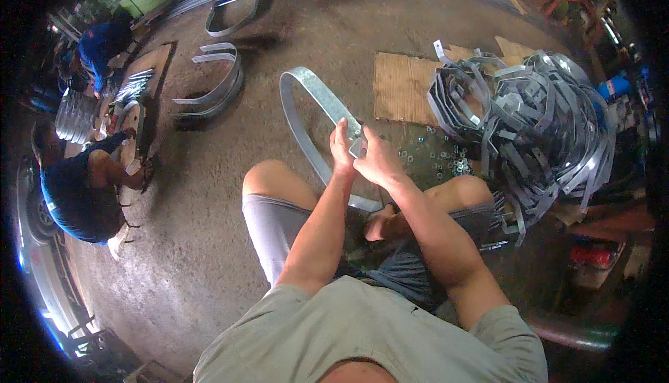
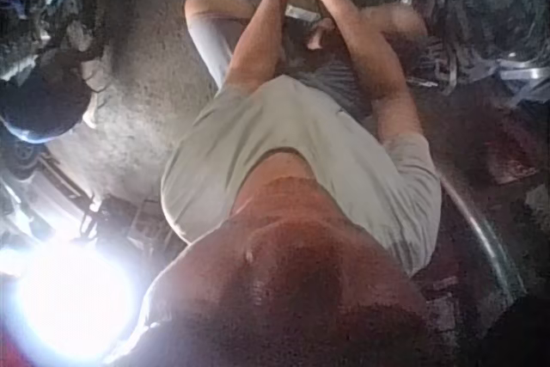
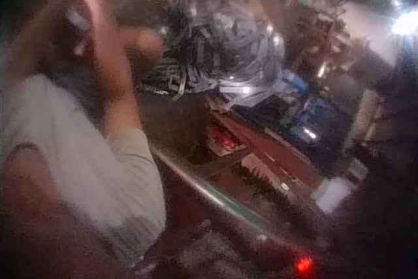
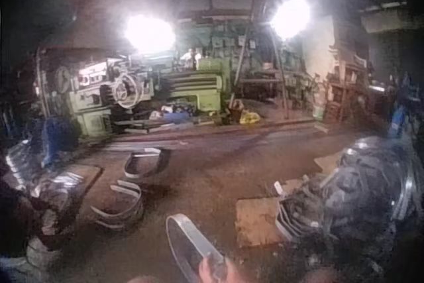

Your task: The person sits on the floor and assembles a metal frame by inserting bolts and tightening nuts by hand. They handle multiple U-shaped metal pieces, aligning them and securing them with fasteners from a pile on the ground.

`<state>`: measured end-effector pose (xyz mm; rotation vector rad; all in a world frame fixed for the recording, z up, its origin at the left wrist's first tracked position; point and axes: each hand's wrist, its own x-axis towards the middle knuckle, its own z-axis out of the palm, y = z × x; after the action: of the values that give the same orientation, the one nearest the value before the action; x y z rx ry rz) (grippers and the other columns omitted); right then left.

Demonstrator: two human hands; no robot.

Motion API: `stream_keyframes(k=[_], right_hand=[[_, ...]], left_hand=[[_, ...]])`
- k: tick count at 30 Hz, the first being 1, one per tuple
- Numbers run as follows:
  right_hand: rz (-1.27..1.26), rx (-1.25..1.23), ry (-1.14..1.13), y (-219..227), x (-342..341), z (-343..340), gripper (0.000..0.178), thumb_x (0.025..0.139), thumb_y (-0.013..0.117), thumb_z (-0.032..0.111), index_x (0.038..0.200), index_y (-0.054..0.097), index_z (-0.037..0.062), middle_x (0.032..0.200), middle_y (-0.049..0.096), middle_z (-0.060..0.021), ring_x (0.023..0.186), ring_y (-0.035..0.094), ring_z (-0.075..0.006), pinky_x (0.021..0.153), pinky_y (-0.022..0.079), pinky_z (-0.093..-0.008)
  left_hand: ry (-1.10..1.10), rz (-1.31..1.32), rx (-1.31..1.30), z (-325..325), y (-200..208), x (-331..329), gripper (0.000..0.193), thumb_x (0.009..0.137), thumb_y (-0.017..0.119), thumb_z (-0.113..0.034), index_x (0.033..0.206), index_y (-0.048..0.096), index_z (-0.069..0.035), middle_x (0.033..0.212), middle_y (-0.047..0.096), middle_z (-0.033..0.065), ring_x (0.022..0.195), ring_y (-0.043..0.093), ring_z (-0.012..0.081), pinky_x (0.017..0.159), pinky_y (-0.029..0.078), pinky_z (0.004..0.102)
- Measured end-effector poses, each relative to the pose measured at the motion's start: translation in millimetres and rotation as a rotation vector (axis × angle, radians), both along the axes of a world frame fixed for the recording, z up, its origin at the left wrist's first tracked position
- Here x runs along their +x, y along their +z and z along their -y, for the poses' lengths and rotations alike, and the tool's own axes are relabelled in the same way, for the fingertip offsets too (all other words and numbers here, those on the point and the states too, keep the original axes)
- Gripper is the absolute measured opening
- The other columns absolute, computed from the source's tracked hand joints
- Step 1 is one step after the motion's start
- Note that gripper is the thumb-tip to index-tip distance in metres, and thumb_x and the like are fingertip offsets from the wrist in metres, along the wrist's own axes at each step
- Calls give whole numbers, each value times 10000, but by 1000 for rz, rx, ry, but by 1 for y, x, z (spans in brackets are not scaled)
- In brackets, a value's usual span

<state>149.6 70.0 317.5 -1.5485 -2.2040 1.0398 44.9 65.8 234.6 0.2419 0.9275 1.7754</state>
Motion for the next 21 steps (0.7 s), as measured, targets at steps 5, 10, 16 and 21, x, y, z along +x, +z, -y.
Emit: stream_keyframes(k=[5,10,16,21], right_hand=[[-73,-49,25,2,8,-8,541,732,669,122,1250,531,49,1079,701,-223,1045,653,-440,878,525,-513],[-50,-24,-29,-7,6,-7,577,724,692,138,1270,529,44,1072,693,-233,1022,662,-431,866,527,-494],[2,-47,-210,-27,30,-12,496,759,659,152,1229,543,42,1068,685,-254,1031,650,-455,882,509,-523],[76,-33,-376,-48,61,-31,510,713,684,171,1172,597,-32,1091,679,-276,1041,656,-438,905,509,-476]], left_hand=[[-95,86,-29,-6,-3,-2,336,996,536,-365,1014,658,-53,802,654,44,661,625,175,614,515,334],[-46,-8,-33,-8,-11,-1,343,990,538,-376,989,643,-50,800,643,36,689,622,164,623,511,326],[-131,-127,-134,-35,5,26,390,996,523,-440,971,626,-65,767,595,-5,664,558,131,616,462,304],[-276,-408,-63,-88,-1,15,462,979,451,-488,835,563,-64,678,528,5,562,479,135,524,382,339]])
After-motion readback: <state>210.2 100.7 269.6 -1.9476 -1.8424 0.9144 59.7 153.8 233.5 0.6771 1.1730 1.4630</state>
